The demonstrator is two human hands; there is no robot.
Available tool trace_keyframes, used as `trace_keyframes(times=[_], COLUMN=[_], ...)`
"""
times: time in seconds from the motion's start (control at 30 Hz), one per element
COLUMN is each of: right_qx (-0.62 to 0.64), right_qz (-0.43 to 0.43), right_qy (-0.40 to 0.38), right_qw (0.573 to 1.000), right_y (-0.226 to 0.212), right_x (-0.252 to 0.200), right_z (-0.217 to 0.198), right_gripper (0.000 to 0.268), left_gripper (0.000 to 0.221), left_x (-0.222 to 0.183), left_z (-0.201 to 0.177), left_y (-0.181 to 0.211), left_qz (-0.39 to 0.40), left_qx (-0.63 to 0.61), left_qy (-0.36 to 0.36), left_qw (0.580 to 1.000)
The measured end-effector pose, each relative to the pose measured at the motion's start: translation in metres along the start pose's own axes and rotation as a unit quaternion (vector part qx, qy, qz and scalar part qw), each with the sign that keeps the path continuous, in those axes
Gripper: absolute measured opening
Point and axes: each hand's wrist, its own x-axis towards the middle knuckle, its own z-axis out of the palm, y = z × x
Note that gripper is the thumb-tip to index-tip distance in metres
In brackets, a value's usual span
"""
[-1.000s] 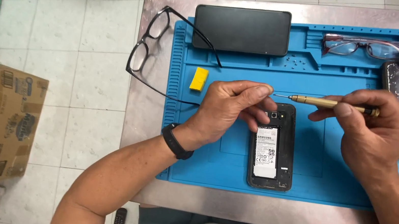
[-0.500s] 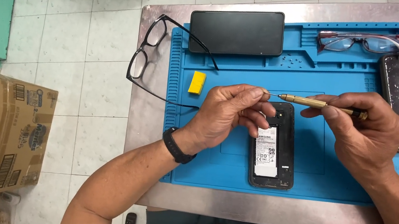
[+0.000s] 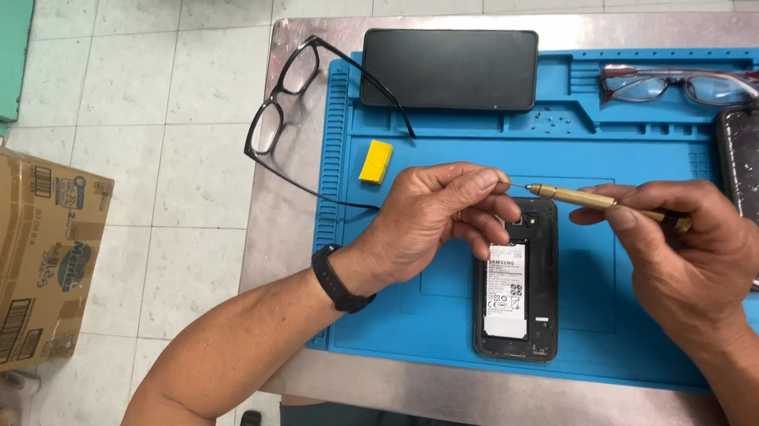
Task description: Reassembling a smartphone by fastening internal screws using a precision screwdriver on an anti-static mat.
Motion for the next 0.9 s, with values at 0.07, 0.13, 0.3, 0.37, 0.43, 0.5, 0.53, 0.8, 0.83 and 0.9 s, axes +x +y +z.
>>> trace_keyframes(times=[0.07,0.13,0.3,0.37,0.43,0.5,0.53,0.8,0.83,0.9], right_qx=[-0.043,-0.078,0.014,-0.116,-0.122,-0.122,-0.1,-0.075,-0.056,-0.036], right_qz=[-0.015,-0.019,-0.06,-0.196,-0.225,-0.252,-0.213,-0.018,-0.023,-0.031], right_qy=[0.005,0.013,0.048,-0.041,-0.044,-0.049,-0.032,0.031,0.026,0.021], right_qw=[0.999,0.997,0.997,0.973,0.966,0.959,0.971,0.997,0.998,0.999], right_y=[-0.008,-0.001,0.009,0.003,-0.006,-0.009,-0.006,0.023,0.023,0.025], right_x=[0.003,0.0,0.005,0.008,0.013,0.013,0.011,0.002,0.001,0.0], right_z=[0.0,0.0,-0.002,-0.006,-0.008,-0.006,-0.005,0.007,0.008,0.009], right_gripper=[0.011,0.011,0.008,0.006,0.006,0.006,0.006,0.011,0.014,0.017], left_gripper=[0.037,0.036,0.031,0.029,0.028,0.027,0.026,0.029,0.028,0.027], left_x=[0.0,0.002,0.01,0.006,0.005,0.003,0.002,0.011,0.012,0.012], left_z=[0.007,0.007,0.006,0.015,0.019,0.02,0.021,0.008,0.008,0.01], left_y=[0.007,0.001,-0.008,0.003,0.008,0.011,0.011,-0.006,-0.007,-0.005], left_qz=[-0.007,-0.014,-0.035,-0.063,-0.063,-0.066,-0.075,-0.058,-0.056,-0.051], left_qx=[0.019,0.03,0.011,0.068,0.076,0.085,0.075,0.014,0.0,-0.014], left_qy=[0.029,0.054,0.108,0.158,0.146,0.141,0.15,0.183,0.204,0.225], left_qw=[0.999,0.998,0.993,0.983,0.984,0.984,0.983,0.981,0.977,0.973])
